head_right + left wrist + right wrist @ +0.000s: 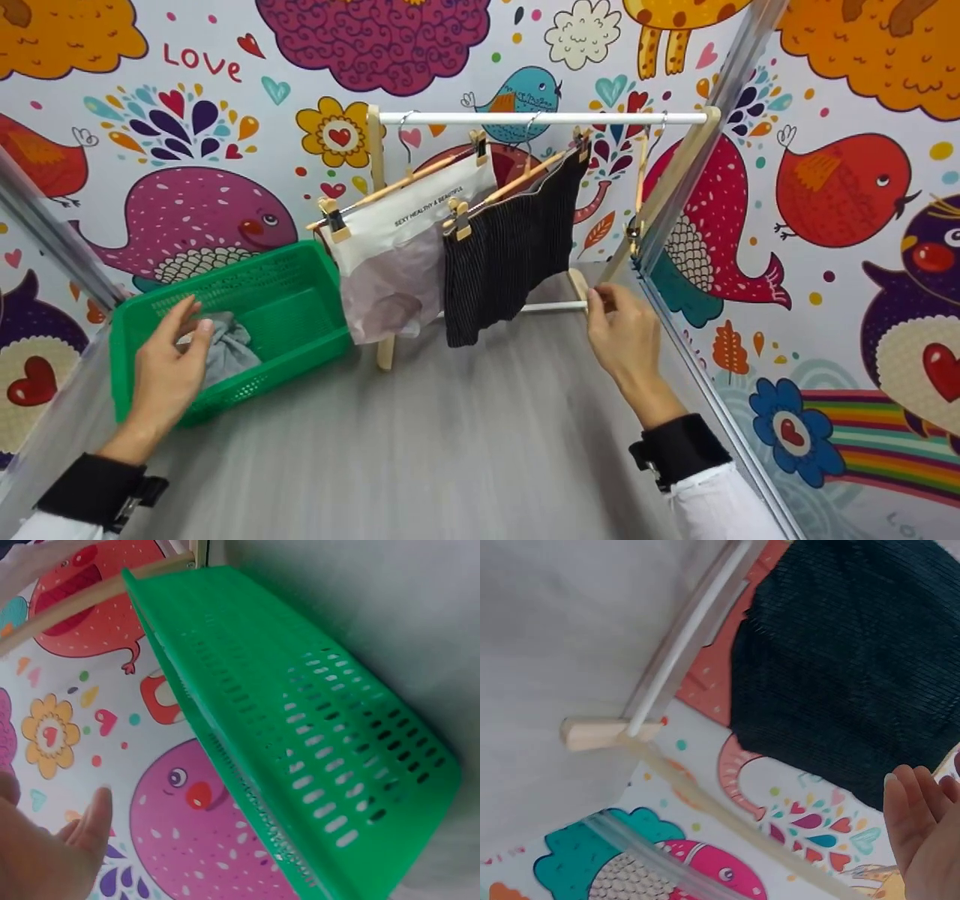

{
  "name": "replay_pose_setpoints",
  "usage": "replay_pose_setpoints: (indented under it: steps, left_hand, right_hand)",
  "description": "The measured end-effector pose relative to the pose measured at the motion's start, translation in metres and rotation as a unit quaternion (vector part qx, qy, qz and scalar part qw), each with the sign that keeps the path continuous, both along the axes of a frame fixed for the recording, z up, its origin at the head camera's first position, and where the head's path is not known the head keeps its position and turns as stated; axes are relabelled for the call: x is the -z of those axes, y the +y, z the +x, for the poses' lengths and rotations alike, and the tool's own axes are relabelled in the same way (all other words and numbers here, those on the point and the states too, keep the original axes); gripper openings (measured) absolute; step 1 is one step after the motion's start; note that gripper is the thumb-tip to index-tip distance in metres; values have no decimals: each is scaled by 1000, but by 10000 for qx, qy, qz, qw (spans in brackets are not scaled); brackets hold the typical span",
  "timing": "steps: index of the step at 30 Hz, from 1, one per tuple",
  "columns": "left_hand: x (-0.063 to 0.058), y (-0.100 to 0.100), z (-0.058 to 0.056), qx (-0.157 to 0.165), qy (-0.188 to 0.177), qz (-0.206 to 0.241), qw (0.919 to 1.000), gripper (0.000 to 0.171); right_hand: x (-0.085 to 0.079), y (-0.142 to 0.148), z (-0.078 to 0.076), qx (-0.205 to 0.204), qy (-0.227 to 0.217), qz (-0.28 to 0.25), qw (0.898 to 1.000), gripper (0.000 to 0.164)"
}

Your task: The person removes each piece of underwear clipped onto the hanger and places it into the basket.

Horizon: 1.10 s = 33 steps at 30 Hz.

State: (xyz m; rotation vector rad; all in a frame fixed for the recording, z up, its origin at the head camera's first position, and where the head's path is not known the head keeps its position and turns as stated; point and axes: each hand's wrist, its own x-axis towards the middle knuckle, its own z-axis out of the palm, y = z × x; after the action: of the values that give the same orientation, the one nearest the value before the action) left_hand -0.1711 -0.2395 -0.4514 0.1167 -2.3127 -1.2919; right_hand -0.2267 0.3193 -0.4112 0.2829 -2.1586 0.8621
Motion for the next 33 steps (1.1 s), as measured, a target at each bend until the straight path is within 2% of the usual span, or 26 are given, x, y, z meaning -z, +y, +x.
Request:
replay_pose_setpoints:
  steps: [7,16,24,28,33]
  left_hand:
    - [1,13,10,214,248,-198,9993,51]
    - [10,26,19,358,701,-234,9966,51]
    - [15,32,30,495,860,-162,9949,52]
    - [19,35,35,473,775,-147,9958,52]
    - [21,40,38,438,732,-64,9963,52]
  right_hand:
    - [-7,-25,6,-36,122,-190,9997,12]
    - [-13,-53,2,32,282,-729,9969,19]
    - [-12,-78,-3,10,699,-517,9962,33]
    - [-12,-89,-5,6,573,-400,9976,44]
    - [-23,-102,-5,-88,105,-378,9992,65]
